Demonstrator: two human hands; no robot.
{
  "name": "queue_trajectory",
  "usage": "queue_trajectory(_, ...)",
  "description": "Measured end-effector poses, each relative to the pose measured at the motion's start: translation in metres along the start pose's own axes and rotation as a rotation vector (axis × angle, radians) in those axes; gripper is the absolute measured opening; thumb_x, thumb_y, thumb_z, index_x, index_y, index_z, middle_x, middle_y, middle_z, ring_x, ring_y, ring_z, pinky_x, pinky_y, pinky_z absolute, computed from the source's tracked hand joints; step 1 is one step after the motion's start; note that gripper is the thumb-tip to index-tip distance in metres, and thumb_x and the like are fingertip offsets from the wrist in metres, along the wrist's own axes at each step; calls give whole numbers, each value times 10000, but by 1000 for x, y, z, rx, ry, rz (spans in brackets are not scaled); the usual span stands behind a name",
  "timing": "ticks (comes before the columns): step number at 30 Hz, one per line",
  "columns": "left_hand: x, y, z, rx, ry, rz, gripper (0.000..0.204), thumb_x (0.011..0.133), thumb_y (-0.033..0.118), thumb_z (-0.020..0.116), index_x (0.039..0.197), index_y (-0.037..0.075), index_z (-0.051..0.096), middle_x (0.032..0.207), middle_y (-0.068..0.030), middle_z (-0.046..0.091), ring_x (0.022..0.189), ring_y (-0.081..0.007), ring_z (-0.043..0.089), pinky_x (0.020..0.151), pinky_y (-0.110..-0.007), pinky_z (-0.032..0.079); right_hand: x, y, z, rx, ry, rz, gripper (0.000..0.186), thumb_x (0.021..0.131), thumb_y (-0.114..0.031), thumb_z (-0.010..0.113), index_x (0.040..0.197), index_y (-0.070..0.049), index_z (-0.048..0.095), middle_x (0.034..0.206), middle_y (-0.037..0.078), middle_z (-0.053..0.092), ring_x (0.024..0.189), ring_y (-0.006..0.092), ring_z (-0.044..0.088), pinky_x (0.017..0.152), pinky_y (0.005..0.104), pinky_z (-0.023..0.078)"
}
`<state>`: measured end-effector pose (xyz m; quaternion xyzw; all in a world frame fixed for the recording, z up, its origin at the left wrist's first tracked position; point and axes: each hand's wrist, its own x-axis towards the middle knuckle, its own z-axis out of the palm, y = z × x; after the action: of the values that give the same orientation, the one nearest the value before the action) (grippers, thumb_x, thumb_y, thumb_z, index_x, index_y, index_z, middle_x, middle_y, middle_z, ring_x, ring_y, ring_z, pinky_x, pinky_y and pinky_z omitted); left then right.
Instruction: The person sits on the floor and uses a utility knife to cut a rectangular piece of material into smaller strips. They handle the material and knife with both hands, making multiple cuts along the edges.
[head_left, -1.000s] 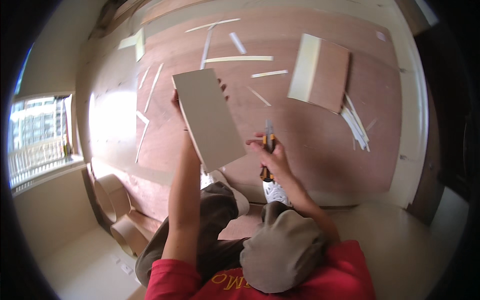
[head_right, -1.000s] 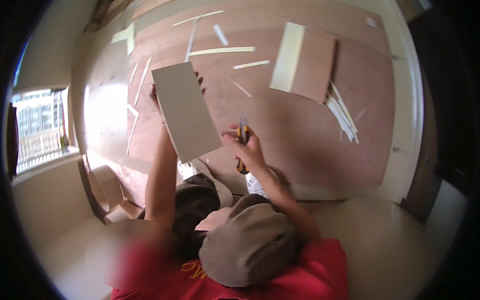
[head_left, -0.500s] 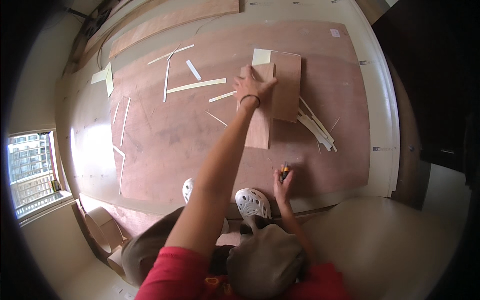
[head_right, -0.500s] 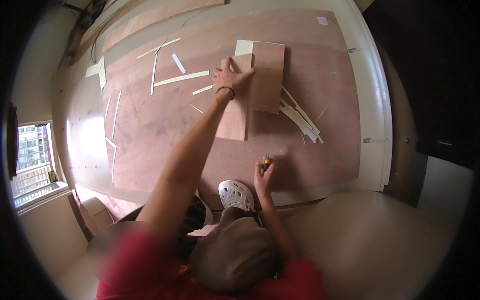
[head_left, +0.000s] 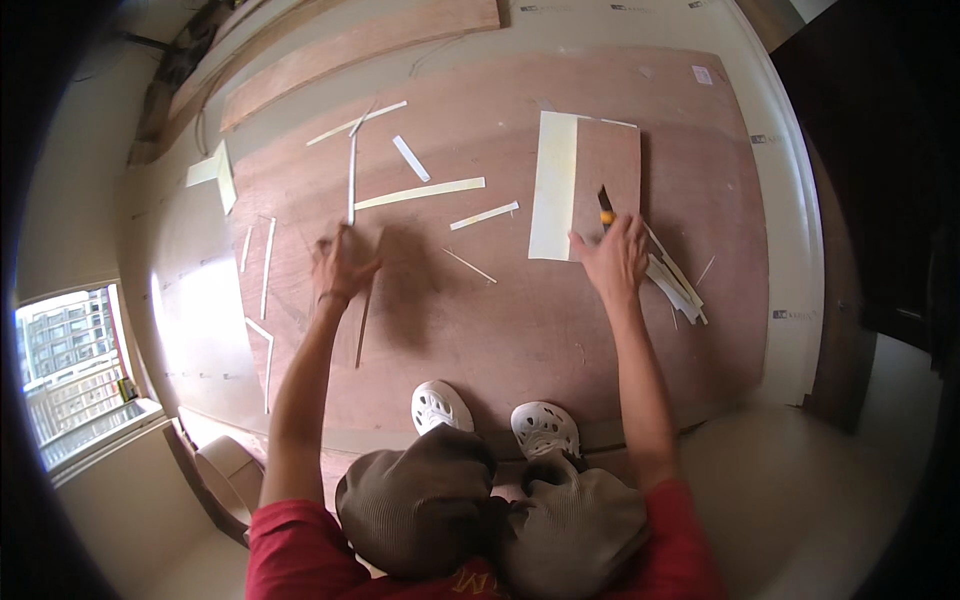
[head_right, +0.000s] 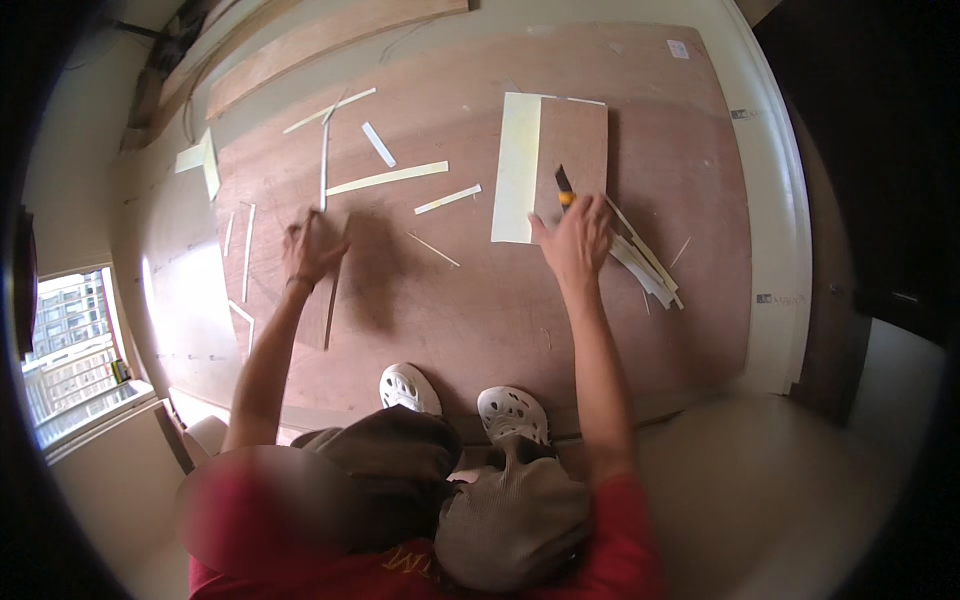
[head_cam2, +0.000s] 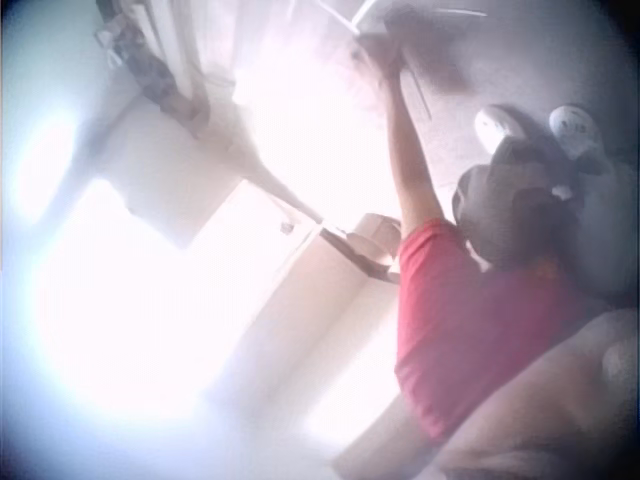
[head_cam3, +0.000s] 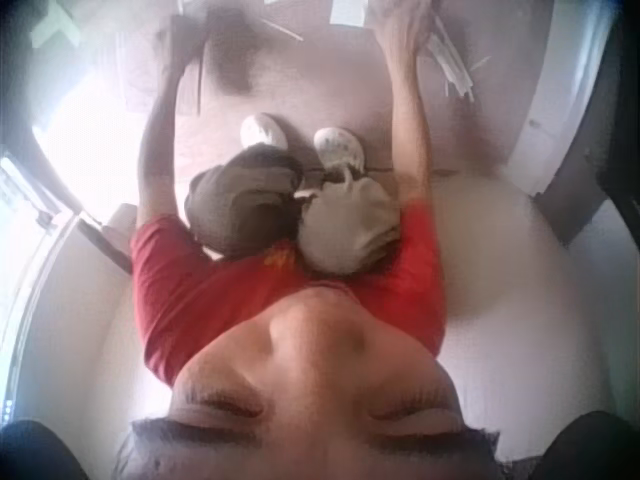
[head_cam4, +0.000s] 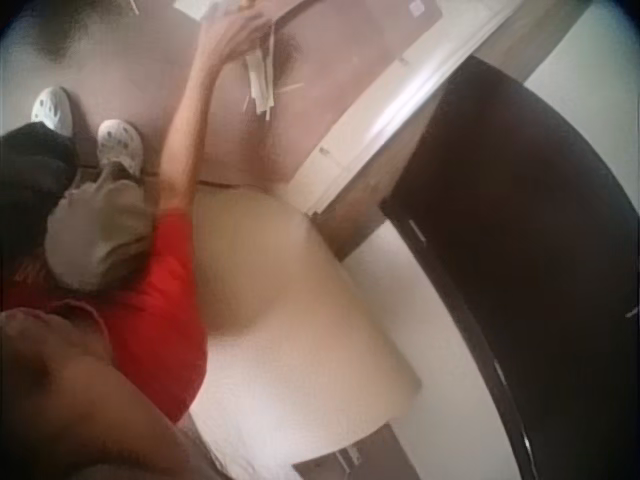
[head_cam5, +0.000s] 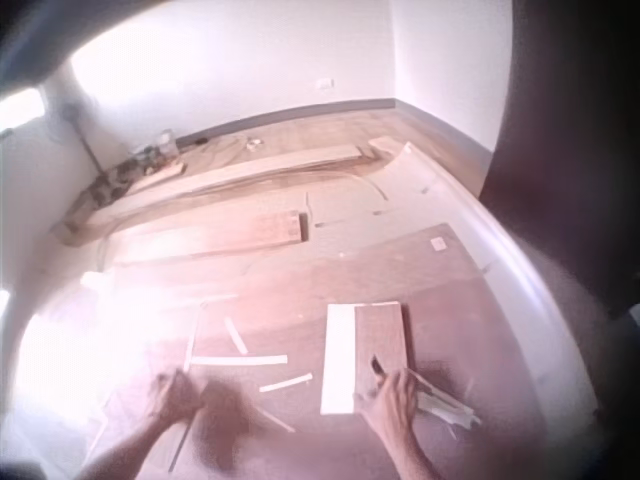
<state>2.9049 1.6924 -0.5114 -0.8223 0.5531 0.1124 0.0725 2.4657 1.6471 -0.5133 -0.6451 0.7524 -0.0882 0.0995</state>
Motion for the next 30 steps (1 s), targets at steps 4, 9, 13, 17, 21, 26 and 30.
queue_trajectory(4,-70,-92,66,-94,90,-336,1127,624,657,780,1538,248,264,1394,-283,389,1268,-436,440,1029,-491,407,44,-32,13,-125,-173,133,1022,691,-574,797,1344,95,384,1458,281,325,1312,455,410,978,493,486)
queue_trajectory(9,-122,-111,86,-153,73,-463,1095,663,676,745,1542,241,258,1403,-299,375,1286,-446,414,1070,-496,356,51,-33,13,-14,-175,292,1096,658,-520,836,1396,99,312,1454,306,305,1326,473,383,1044,524,437)
queue_trajectory(13,-103,-117,82,-82,307,-243,1046,724,703,678,1541,197,265,1490,-285,308,1374,-421,332,1120,-475,297,54,-34,-11,79,-145,306,1013,658,-492,834,1324,114,371,1358,313,403,1307,466,401,1028,518,428)
queue_trajectory(17,1,-94,66,-290,431,69,777,901,529,557,1533,173,278,1536,-249,275,1425,-405,261,1141,-523,246,21,-28,-67,210,-33,239,984,633,-529,838,1260,106,424,1246,300,519,1212,414,512,967,469,443)
queue_trajectory(21,98,-34,64,-204,446,-36,696,934,534,482,1519,200,307,1553,-203,282,1438,-404,244,1139,-567,234,-37,-21,-137,213,-33,230,949,652,-533,831,1257,78,427,1208,269,556,1155,387,555,972,454,432)
queue_trajectory(26,94,89,101,-214,467,184,672,918,521,503,1471,154,396,1550,-206,293,1440,-435,230,1137,-598,216,-97,20,-212,273,-16,288,893,696,-446,841,1285,68,408,1215,237,544,1142,336,553,973,404,428)
queue_trajectory(30,-10,232,113,-392,362,515,717,832,348,603,1453,56,395,1549,-215,283,1447,-416,234,1141,-596,231,-121,47,-254,239,38,409,955,703,-447,833,1363,53,357,1261,244,520,1158,353,539,1002,401,411)
